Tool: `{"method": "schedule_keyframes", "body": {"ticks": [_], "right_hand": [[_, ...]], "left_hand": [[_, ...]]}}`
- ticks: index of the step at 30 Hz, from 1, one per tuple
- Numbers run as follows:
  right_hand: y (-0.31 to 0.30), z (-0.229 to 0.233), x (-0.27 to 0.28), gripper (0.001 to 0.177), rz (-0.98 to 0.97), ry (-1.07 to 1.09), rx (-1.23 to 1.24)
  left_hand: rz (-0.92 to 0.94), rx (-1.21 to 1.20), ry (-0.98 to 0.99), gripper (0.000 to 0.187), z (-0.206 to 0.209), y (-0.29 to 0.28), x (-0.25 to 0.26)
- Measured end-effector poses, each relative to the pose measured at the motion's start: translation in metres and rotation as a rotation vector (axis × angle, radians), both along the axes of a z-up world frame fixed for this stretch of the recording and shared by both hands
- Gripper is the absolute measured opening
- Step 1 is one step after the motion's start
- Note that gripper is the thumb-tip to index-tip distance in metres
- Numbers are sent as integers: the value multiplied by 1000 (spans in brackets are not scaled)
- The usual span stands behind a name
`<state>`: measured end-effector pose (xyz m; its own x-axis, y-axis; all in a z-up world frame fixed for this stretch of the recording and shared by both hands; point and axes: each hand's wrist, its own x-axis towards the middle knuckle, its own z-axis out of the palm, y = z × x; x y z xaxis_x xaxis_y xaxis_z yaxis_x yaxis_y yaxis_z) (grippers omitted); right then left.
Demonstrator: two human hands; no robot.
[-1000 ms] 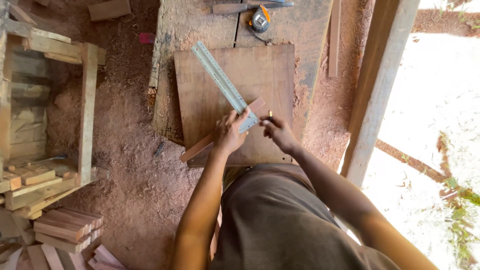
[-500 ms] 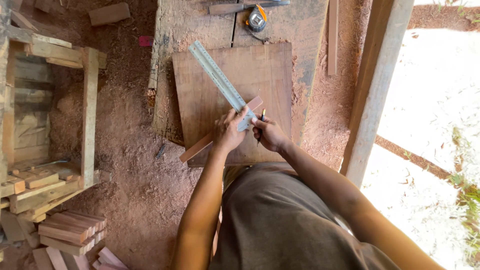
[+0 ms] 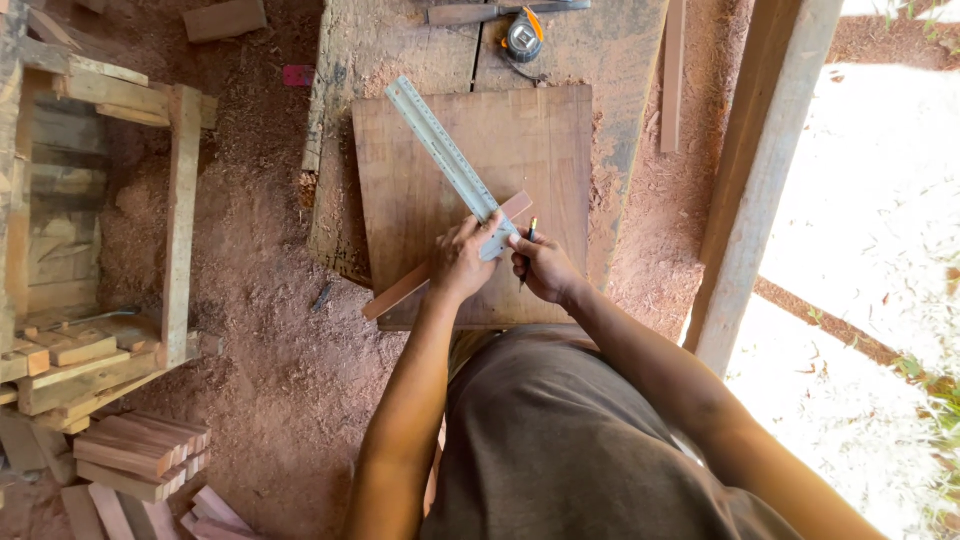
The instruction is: Marking wood planks for layout using a try square and a pencil.
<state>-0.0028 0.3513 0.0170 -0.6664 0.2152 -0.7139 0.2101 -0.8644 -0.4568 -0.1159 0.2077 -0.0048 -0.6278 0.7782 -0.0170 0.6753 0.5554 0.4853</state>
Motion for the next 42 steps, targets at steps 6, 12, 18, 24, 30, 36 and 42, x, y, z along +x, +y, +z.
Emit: {"method": "schedule_keyframes", "body": {"ticks": [6,12,18,24,30,36,42], "right_hand": [[2,11,-1,16,3,-5,-13],[2,17,-3,14,-14,-16,-19],[2,22,-4,16,-11,-22,-22],[3,22,-4,15,-12,-22,-24],[5,30,-6,14,-1,-36,36],[31,11,19,32,3,-307,530],[82,29,13,85,29,-43,716]], "left_hand": [[-15,17,-26,84,15,1,-2],[-23,11,-39,86,10,0,-2],[-22,5,-33,87,7,-1,-1],[-19,-7,-7,85,4,0,-1],[-12,56,95,66,-9,-1,1],[7,102,117,62,-15,-2,7],[5,139,169,62,-3,3,4]]}}
